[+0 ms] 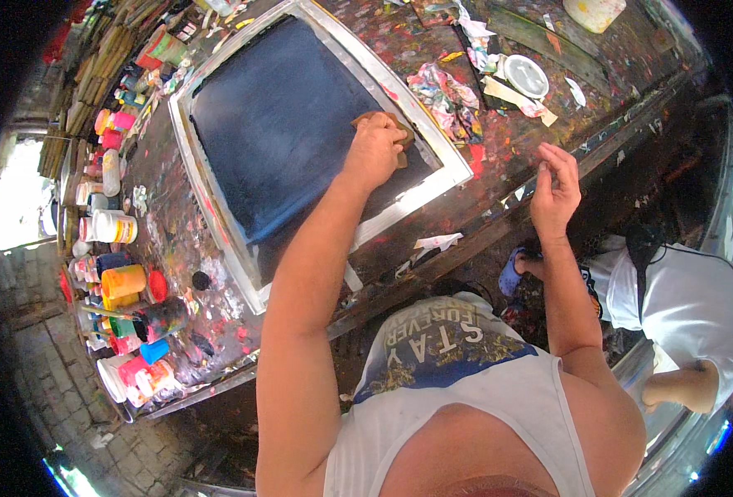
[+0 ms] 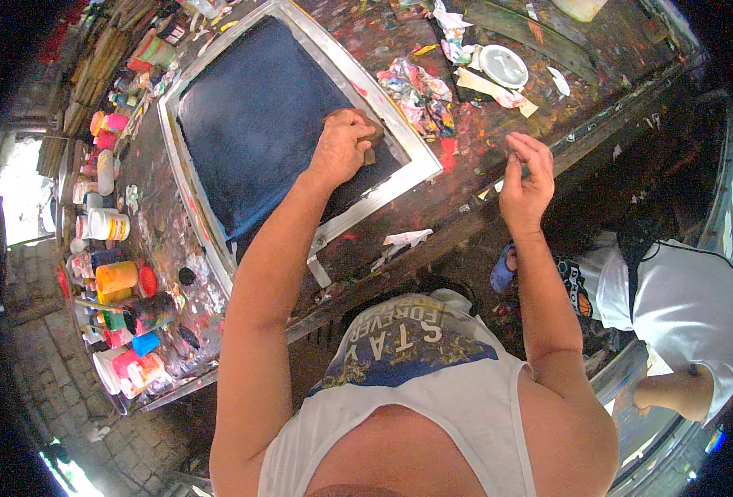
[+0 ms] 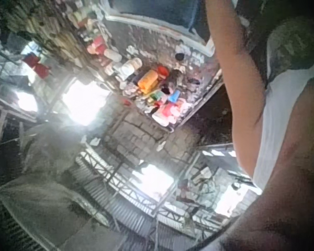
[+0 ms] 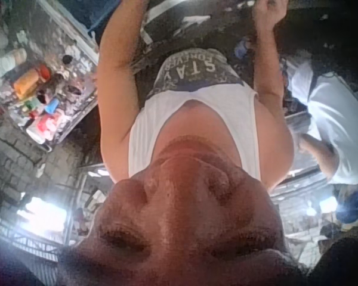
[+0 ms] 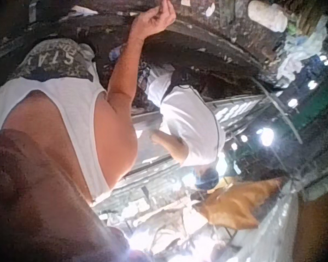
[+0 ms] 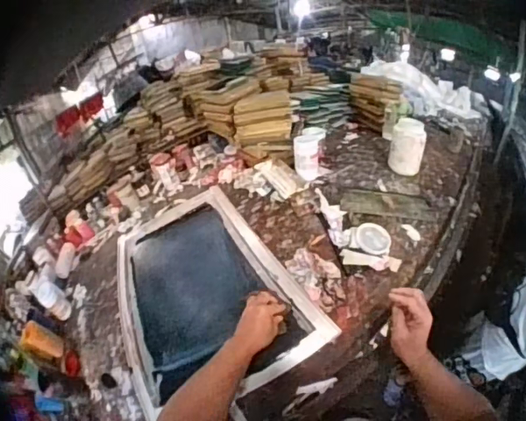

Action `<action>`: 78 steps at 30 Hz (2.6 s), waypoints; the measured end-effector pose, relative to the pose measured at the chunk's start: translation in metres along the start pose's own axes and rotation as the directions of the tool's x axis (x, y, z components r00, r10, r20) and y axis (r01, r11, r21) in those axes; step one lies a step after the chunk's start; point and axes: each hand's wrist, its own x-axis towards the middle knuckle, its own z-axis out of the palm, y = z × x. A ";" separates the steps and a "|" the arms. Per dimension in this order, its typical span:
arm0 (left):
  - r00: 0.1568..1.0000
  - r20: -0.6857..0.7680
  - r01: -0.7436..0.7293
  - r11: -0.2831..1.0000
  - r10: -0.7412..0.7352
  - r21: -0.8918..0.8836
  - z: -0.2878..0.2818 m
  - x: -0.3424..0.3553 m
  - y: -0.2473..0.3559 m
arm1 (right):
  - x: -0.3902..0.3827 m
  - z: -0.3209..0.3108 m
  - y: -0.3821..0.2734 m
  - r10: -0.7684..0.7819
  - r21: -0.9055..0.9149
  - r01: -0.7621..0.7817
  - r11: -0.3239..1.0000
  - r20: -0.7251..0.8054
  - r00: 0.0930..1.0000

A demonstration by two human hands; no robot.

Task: The person cleans a rectangular screen printing frame with a cloth, then applies black ink to the mesh using a squeegee and a brush. They repeatedly wipe the mesh and the workbench surface with a cloth and a sponge, handling ink containers and tools throughout.

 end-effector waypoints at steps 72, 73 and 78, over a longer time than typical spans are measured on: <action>0.729 -0.585 0.531 0.833 -0.356 0.155 -0.207 -0.419 0.022 | 0.012 0.282 -0.128 -0.346 0.105 0.419 0.902 0.756 0.556; 0.702 -0.607 0.565 0.810 -0.372 0.157 -0.202 -0.429 0.025 | 0.009 0.280 -0.124 -0.348 0.072 0.442 0.894 0.733 0.585; 0.621 -0.661 0.672 0.721 -0.423 0.170 -0.180 -0.461 0.025 | 0.023 0.281 -0.099 -0.521 0.188 0.647 0.739 0.768 0.372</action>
